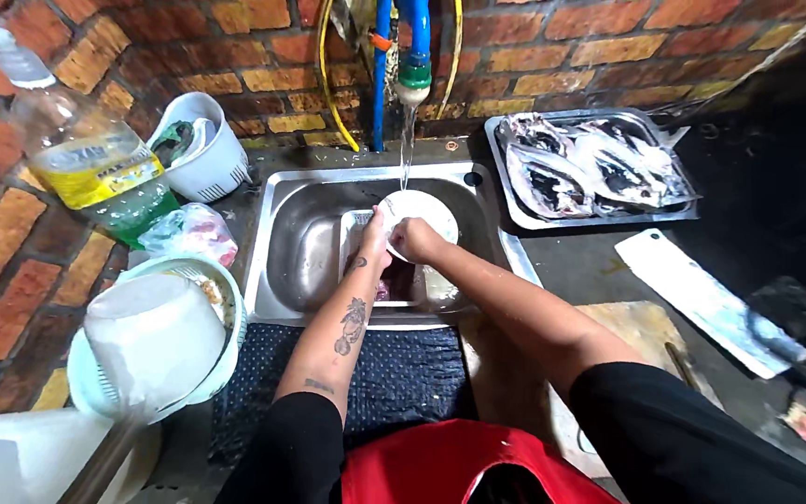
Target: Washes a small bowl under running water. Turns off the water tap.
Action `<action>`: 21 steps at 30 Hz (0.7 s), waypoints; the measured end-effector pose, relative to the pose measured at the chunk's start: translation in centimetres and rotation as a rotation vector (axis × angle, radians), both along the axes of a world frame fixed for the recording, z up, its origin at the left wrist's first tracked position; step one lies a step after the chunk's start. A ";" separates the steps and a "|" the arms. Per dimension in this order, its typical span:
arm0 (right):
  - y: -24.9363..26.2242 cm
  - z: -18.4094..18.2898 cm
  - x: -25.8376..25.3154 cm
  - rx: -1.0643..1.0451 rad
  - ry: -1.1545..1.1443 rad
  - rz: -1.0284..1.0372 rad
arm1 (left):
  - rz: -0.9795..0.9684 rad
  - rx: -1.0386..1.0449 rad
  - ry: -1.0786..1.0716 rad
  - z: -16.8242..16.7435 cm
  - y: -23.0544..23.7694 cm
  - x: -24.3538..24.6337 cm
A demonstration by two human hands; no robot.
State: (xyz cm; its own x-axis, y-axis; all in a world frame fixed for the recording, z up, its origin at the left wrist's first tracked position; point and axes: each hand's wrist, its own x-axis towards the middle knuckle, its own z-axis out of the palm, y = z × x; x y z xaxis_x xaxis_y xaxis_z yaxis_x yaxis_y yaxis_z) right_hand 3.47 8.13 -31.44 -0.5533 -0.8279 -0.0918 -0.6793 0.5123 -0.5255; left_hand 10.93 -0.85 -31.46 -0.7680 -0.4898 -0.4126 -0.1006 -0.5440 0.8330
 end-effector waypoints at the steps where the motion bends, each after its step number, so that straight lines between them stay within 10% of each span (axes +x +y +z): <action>1: 0.1 -0.1 -0.1 0.019 -0.010 -0.010 | -0.002 0.006 -0.010 -0.1 0.2 0.2; 13: 0.2 1.0 -0.5 0.197 0.167 -0.172 | -0.074 -0.033 -0.041 0.9 -1.6 0.2; 21: 1.4 5.5 2.0 -0.004 -0.372 0.112 | -0.157 -0.045 -0.227 3.9 -2.5 -1.5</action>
State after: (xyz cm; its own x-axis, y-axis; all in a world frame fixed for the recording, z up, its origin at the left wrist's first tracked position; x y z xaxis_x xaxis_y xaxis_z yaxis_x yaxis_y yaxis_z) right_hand 5.48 9.53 -25.97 -0.3886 -0.8822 -0.2659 -0.4936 0.4430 -0.7484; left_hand 9.46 -3.35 -27.51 -0.7262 -0.3938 -0.5636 -0.3676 -0.4702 0.8023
